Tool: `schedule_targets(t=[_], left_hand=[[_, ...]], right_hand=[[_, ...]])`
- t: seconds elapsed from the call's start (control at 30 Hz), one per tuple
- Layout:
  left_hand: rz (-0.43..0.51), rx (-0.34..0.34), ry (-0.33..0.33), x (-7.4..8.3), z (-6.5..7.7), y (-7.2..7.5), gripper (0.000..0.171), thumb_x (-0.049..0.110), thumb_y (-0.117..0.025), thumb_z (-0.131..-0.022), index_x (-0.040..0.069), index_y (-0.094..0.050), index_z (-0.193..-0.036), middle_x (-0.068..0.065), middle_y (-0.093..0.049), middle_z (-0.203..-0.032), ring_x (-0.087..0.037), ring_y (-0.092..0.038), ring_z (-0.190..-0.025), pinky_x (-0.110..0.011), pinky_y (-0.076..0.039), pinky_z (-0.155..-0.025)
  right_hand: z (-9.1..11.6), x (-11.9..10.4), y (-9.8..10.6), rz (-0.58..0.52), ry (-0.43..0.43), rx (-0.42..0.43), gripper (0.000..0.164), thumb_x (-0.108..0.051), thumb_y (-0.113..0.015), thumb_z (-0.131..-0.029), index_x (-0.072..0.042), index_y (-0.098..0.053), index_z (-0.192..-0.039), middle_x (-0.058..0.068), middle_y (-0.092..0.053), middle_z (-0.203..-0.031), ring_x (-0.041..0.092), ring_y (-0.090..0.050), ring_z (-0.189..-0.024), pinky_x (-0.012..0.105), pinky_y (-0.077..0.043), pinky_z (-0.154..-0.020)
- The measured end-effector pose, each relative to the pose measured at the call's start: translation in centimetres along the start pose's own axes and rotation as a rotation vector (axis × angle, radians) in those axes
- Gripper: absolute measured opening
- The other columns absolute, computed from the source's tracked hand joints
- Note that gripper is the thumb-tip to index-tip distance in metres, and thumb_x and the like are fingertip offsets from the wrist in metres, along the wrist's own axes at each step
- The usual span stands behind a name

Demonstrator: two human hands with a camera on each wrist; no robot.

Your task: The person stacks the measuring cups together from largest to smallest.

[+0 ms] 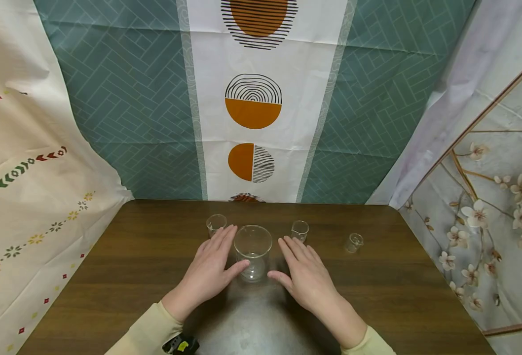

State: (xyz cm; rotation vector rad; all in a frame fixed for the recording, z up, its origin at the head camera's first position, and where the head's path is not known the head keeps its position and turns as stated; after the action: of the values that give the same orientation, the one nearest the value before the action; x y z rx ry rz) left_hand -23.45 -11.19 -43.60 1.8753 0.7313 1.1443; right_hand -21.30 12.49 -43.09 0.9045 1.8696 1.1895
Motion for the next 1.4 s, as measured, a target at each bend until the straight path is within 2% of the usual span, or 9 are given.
schedule_targets(t=[0.6,0.97,1.4], left_hand=[[0.028,-0.022,0.028,0.1,-0.3,-0.4,0.092,0.051,-0.076,-0.104,0.002,-0.035,-0.170,-0.018,-0.039,-0.174,-0.043,-0.028,-0.164,-0.073,-0.025,-0.124],[0.035,-0.025,0.021,0.2,-0.2,-0.5,0.092,0.050,-0.077,-0.104,0.002,-0.036,-0.170,-0.018,-0.040,-0.174,-0.043,-0.028,-0.164,-0.073,-0.027,-0.124],[0.032,-0.023,0.003,0.7,0.5,-0.9,0.091,0.050,-0.077,-0.104,0.002,-0.035,-0.170,-0.018,-0.041,-0.173,-0.043,-0.027,-0.164,-0.072,-0.029,-0.123]], right_hand=[[-0.6,-0.7,-0.9,-0.018,0.015,-0.053,0.080,-0.053,-0.070,-0.106,-0.001,-0.050,-0.163,0.019,-0.051,-0.165,0.042,-0.045,-0.155,0.064,-0.036,-0.123],[-0.7,-0.8,-1.3,-0.045,0.006,-0.092,0.081,-0.054,-0.068,-0.106,-0.002,-0.049,-0.164,0.019,-0.049,-0.167,0.042,-0.044,-0.155,0.064,-0.035,-0.123],[0.0,-0.8,-1.1,-0.042,0.027,-0.071,0.079,-0.053,-0.071,-0.105,0.000,-0.051,-0.161,0.020,-0.053,-0.163,0.043,-0.047,-0.153,0.063,-0.037,-0.123]])
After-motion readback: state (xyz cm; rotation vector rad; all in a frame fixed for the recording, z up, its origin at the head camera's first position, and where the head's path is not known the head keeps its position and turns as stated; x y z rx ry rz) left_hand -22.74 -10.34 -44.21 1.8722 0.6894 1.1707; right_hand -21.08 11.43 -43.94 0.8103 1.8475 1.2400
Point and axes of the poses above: each hand's wrist, its own z-axis away from the middle knuckle, its own y-axis out of the back of the hand, x = y × z, the point moved 5 cm from there along -z, towards the middle knuckle
